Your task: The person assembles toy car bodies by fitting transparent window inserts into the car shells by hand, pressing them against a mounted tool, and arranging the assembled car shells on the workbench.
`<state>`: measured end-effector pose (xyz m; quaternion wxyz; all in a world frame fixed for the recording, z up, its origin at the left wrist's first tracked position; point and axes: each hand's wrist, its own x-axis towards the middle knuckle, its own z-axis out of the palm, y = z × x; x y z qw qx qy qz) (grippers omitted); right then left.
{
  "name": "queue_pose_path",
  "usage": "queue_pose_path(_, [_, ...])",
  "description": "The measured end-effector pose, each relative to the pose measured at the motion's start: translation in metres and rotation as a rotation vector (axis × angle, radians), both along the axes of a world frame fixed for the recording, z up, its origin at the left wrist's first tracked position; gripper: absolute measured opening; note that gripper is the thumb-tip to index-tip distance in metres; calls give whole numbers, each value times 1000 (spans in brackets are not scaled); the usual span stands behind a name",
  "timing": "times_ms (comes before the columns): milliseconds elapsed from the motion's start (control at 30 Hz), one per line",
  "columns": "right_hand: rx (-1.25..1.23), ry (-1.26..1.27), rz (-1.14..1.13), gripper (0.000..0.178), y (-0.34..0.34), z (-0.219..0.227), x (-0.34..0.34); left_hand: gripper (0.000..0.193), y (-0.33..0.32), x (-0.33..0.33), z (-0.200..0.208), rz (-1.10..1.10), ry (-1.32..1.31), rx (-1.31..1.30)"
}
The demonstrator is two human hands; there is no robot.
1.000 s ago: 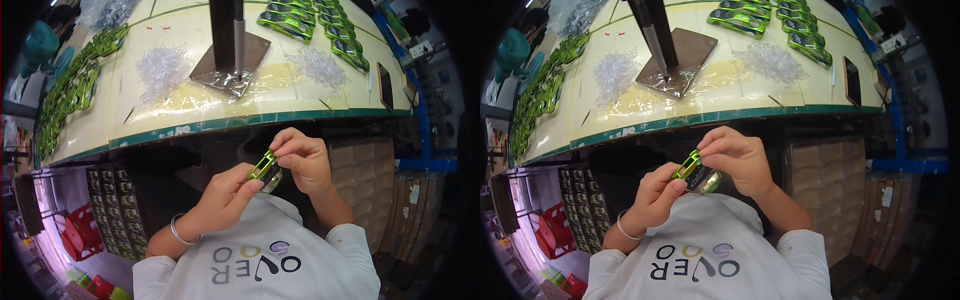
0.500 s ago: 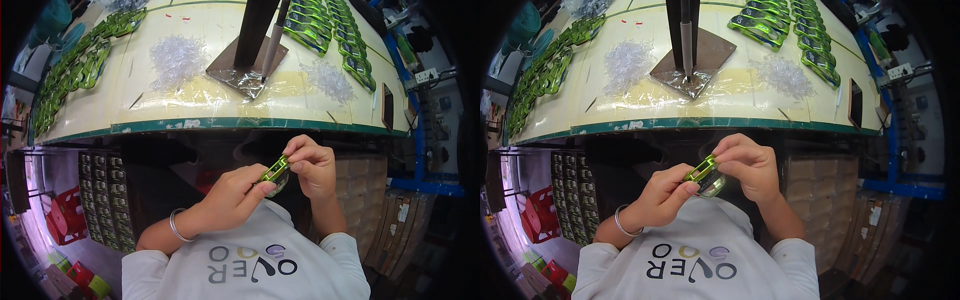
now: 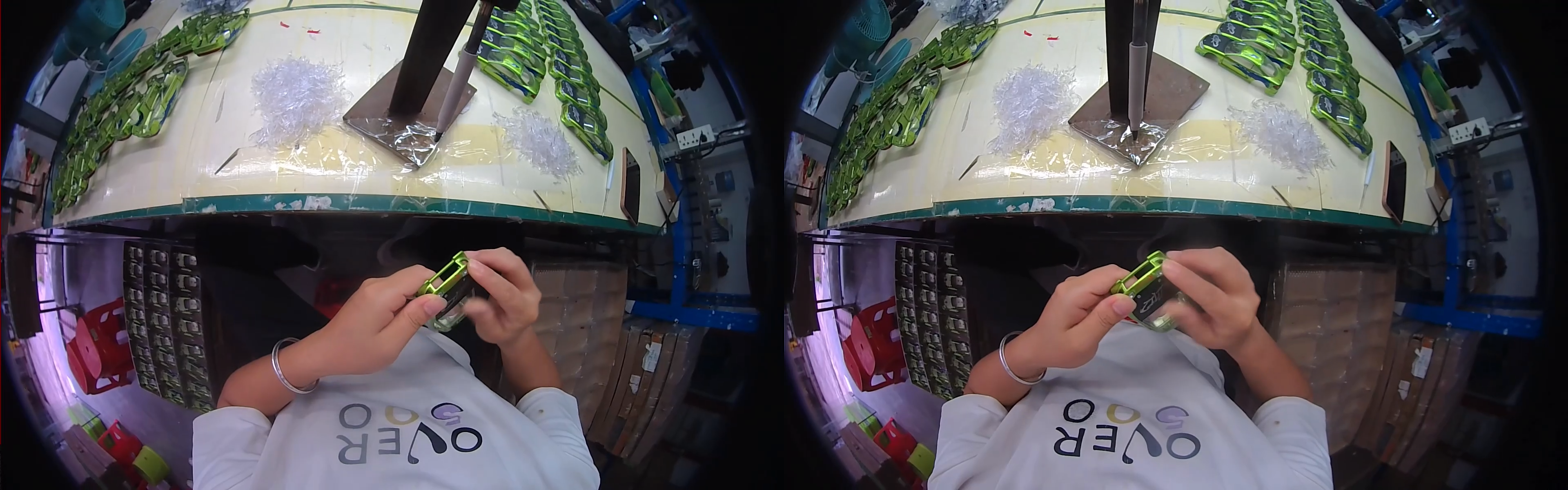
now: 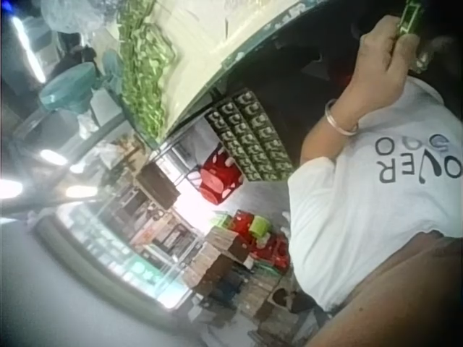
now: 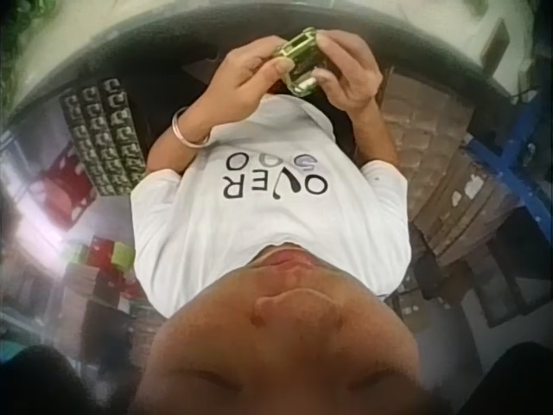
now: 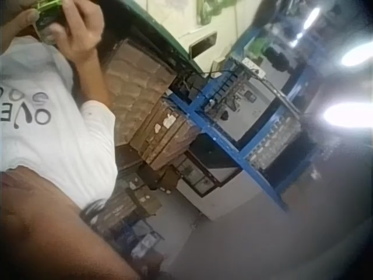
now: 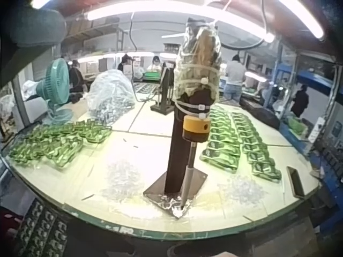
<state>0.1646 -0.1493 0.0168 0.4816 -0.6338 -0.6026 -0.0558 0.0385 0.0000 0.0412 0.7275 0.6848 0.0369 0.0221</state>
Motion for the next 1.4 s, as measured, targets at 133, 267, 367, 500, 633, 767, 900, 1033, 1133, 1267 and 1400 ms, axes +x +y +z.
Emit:
queue_pose_path(133, [-91, 86, 7, 92, 9, -12, -20, 18, -1, 3, -1, 61, -61, -211])
queue_pose_path(267, [-229, 150, -34, 88, 13, -10, -22, 22, 3, 4, -13, 66, 49, -297])
queue_pose_path(367, [-92, 164, -83, 86, 17, -17, -22, 23, 6, 6, -14, 70, 59, -386])
queue_pose_path(500, [-149, 6, -133, 80, 20, -9, -24, 20, 2, 8, -10, 118, 55, -465])
queue_pose_path(633, [-112, -38, -136, 71, 22, -8, -23, 18, 6, 6, -17, 143, 71, -351])
queue_pose_path(767, [-99, 20, -67, 68, 21, -9, -21, 30, 12, 17, -28, 255, -102, -243])
queue_pose_path(900, [-75, 59, -22, 67, 18, -7, -22, 51, 28, 26, -32, 106, -264, 82])
queue_pose_path(1033, [-70, 516, 182, 74, 9, -14, -29, 57, 30, 34, -45, 35, -388, 286])
queue_pose_path(1133, [48, 1324, 357, 76, 18, 4, -34, 75, 27, 39, -61, -109, -222, -373])
queue_pose_path(1267, [251, 1919, 415, 72, 34, -3, -19, 105, 12, 40, -46, -53, -73, -719])
queue_pose_path(1400, [333, 1950, 503, 65, 57, 9, -7, 98, 23, 52, -36, 16, -38, -652])
